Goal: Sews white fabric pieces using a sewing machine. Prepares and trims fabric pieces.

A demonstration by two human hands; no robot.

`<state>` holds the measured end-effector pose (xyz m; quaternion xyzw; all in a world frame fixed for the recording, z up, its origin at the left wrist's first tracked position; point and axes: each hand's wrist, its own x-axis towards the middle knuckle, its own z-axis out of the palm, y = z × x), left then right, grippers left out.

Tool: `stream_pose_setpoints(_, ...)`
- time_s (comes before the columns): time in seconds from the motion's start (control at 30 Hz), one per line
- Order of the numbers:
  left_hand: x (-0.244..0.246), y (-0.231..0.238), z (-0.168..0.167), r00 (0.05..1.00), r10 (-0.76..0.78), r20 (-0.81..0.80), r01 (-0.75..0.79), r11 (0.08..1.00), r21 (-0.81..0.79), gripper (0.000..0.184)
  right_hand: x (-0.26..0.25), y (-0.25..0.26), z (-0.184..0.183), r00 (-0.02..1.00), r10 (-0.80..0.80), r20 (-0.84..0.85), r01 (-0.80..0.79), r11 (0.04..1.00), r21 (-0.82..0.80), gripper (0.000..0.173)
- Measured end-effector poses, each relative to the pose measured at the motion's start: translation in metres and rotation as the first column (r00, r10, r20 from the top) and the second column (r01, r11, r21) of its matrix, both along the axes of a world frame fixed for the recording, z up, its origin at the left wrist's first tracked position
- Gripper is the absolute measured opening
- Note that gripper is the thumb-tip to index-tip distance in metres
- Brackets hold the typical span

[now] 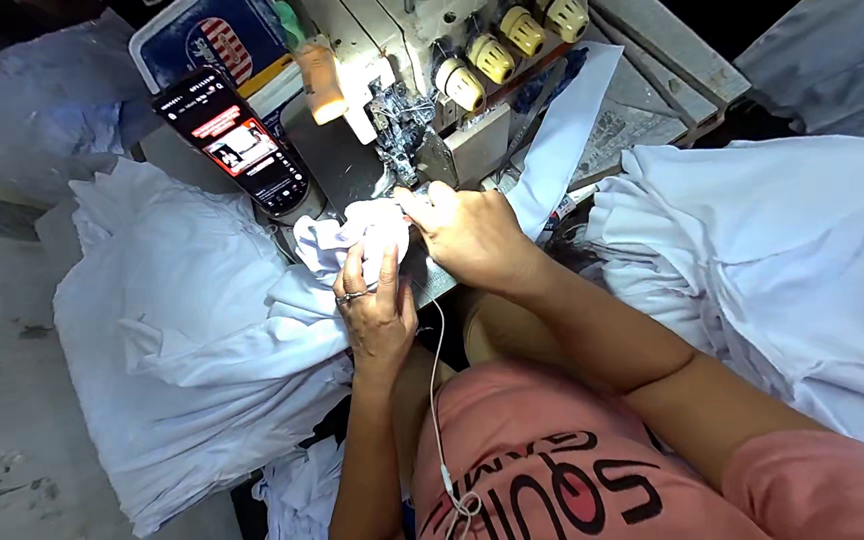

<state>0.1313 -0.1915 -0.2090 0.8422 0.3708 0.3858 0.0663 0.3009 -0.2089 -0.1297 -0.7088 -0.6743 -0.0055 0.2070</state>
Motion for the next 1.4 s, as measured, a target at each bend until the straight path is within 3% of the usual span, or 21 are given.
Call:
stream_pose_setpoints(0.13,-0.02,0.017,0.021,0.981,-0.019,0.192,0.04,0.994,-0.104,0.045,0.013,-0.014,-0.025,0.949,0.02,-0.315,0.069,0.961,0.269,0.038)
stream_pose_setpoints(0.27,-0.051,0.085,0.066,0.988,0.127,0.089,-0.123,0.991,-0.044,0.047,0.022,-0.027,-0.082,0.815,0.111,-0.568,0.15,0.907,0.393,0.05)
stream_pose_setpoints(0.37,-0.053,0.142,0.093,0.98,0.196,-0.023,-0.197,0.98,-0.042,0.07,0.023,-0.027,-0.119,0.811,0.115,-0.573,0.156,0.902,0.403,0.049)
stream_pose_setpoints(0.5,-0.042,0.188,0.104,0.946,0.253,-0.204,-0.273,0.959,-0.076,0.101,0.023,-0.022,-0.125,0.839,0.092,-0.536,0.175,0.887,0.427,0.037)
stream_pose_setpoints(0.6,-0.034,0.203,0.104,0.909,0.29,-0.301,-0.323,0.944,-0.065,0.113,0.024,-0.02,-0.127,0.837,0.106,-0.536,0.176,0.876,0.449,0.035)
stream_pose_setpoints(0.7,-0.029,0.21,0.104,0.893,0.295,-0.339,-0.338,0.938,-0.073,0.107,0.023,-0.02,-0.132,0.85,0.12,-0.512,0.169,0.86,0.482,0.033)
stream_pose_setpoints(0.83,-0.033,0.216,0.107,0.92,0.278,-0.277,-0.309,0.948,-0.074,0.074,0.022,-0.02,-0.135,0.86,0.117,-0.498,0.176,0.847,0.502,0.03)
stream_pose_setpoints(0.9,-0.04,0.215,0.109,0.952,0.234,-0.197,-0.255,0.963,-0.089,0.067,0.022,-0.02,-0.136,0.858,0.115,-0.501,0.181,0.844,0.504,0.031)
stream_pose_setpoints(1.0,-0.057,0.205,0.11,0.985,0.146,-0.088,-0.154,0.984,-0.093,0.07,0.022,-0.02,-0.136,0.852,0.123,-0.509,0.187,0.836,0.516,0.03)
stream_pose_setpoints(1.1,-0.08,0.175,0.101,0.988,0.157,0.014,-0.152,0.974,-0.169,0.069,0.022,-0.02,-0.137,0.85,0.13,-0.511,0.184,0.836,0.518,0.03)
stream_pose_setpoints(1.17,-0.103,0.133,0.094,0.988,0.115,0.1,-0.083,0.956,-0.283,0.058,0.022,-0.019,-0.137,0.848,0.134,-0.513,0.179,0.839,0.514,0.029)
stream_pose_setpoints(1.23,-0.124,0.077,0.084,0.974,-0.082,0.213,0.159,0.913,-0.376,0.032,0.023,-0.019,-0.138,0.851,0.131,-0.509,0.18,0.837,0.517,0.029)
stream_pose_setpoints(1.27,-0.134,0.048,0.076,0.947,-0.192,0.259,0.297,0.83,-0.472,0.024,0.022,-0.019,-0.139,0.853,0.128,-0.505,0.181,0.836,0.518,0.029)
stream_pose_setpoints(1.33,-0.147,-0.002,0.048,0.875,-0.333,0.351,0.483,0.566,-0.668,0.021,0.022,-0.019,-0.14,0.866,0.122,-0.485,0.177,0.833,0.524,0.028)
stream_pose_setpoints(1.4,-0.153,-0.048,0.007,0.926,-0.217,0.309,0.373,0.395,-0.84,0.017,0.021,-0.017,-0.141,0.883,0.115,-0.455,0.17,0.826,0.538,0.028)
